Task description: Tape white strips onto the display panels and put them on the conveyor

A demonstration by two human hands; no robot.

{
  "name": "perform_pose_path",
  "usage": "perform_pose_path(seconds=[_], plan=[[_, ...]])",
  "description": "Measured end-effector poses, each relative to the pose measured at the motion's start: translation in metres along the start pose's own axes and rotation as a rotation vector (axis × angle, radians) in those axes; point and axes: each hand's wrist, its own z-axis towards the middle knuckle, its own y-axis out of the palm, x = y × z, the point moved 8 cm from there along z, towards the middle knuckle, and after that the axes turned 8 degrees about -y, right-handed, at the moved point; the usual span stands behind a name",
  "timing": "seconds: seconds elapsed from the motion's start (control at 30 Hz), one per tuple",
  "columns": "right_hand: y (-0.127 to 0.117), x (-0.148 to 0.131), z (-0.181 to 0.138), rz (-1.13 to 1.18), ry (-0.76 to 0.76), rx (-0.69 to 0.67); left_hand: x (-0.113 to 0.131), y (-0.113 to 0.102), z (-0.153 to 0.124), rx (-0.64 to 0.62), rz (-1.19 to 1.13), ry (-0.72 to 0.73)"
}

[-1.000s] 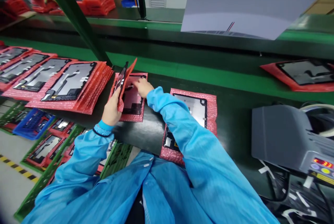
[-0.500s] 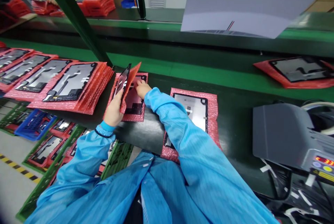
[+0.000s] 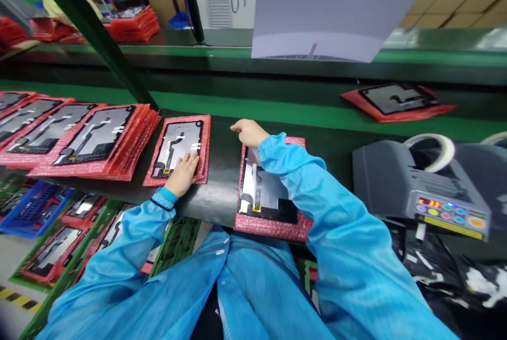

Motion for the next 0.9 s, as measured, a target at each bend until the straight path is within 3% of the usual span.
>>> perform_pose_path(seconds=[0.27, 0.5, 0.67, 0.77, 0.9], plan=[[-0.033, 0.000, -0.111, -0.019, 0.120, 0.082, 0.011, -0.001, 0.001, 0.073, 0.057, 0.052], [-0.065, 0.033, -0.183, 0.078, 0.309, 0.302, 0.034, -0.006, -0.014, 0.033, 0.096, 0.336], [-0.084, 0.051, -0.191, 0.091, 0.411, 0.476, 0.004, 0.005, -0.015, 0.066, 0.082, 0.471], [-0.109, 0.079, -0.176, 0.099, 0.517, 0.718, -0.009, 0.001, -0.022, 0.133, 0.058, 0.576], [-0.162, 0.136, -0.167, 0.049, 0.813, 1.043, 0.008, -0.020, -0.034, 0.252, 0.044, 0.577]])
